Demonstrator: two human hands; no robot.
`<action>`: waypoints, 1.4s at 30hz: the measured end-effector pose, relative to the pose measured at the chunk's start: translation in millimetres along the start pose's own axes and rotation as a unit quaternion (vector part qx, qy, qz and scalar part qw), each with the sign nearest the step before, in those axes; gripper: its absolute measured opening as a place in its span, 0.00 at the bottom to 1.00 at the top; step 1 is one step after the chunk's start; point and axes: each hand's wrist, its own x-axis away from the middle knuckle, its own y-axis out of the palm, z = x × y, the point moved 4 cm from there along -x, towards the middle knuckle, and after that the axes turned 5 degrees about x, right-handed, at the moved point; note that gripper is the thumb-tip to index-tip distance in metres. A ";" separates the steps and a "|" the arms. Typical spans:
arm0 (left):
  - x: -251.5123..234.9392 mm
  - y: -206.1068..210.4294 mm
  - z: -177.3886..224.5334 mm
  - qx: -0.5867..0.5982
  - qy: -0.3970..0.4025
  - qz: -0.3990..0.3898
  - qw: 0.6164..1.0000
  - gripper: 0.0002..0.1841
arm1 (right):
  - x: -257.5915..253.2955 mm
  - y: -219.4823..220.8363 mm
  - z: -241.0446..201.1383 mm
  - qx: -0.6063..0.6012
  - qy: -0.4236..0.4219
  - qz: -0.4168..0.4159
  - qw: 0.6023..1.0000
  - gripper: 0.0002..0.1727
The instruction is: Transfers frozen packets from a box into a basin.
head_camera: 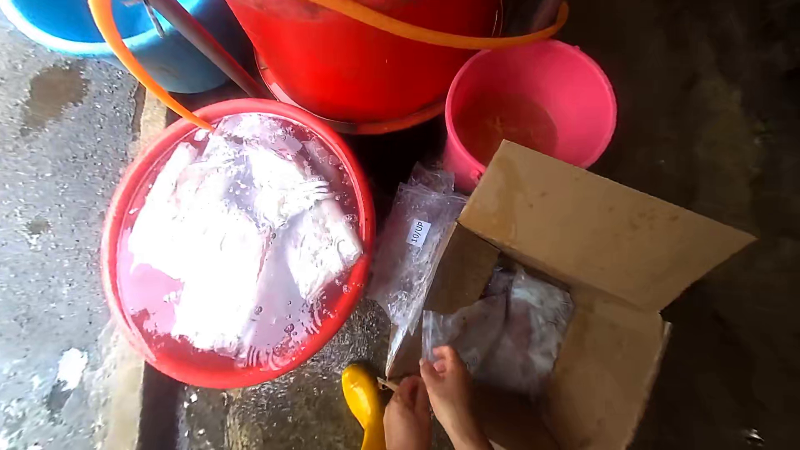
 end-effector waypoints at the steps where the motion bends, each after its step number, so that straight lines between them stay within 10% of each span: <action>1: -7.6 1.5 4.2 -0.013 0.002 0.001 1.000 0.15 | -5.9 -3.1 0.5 0.013 0.012 0.014 1.000 0.27; 17: -39.8 3.2 21.1 -0.145 0.035 -0.041 0.988 0.15 | -35.2 -11.5 -3.6 0.155 0.003 -0.114 0.981 0.17; 30: -38.3 9.8 -10.4 0.186 0.008 -0.090 0.978 0.12 | -49.4 -21.6 23.1 -0.145 0.025 -0.274 0.950 0.08; 42: -2.2 72.1 47.3 0.215 0.059 -0.277 0.935 0.13 | -37.2 -134.9 31.6 0.072 -0.003 -0.341 0.938 0.10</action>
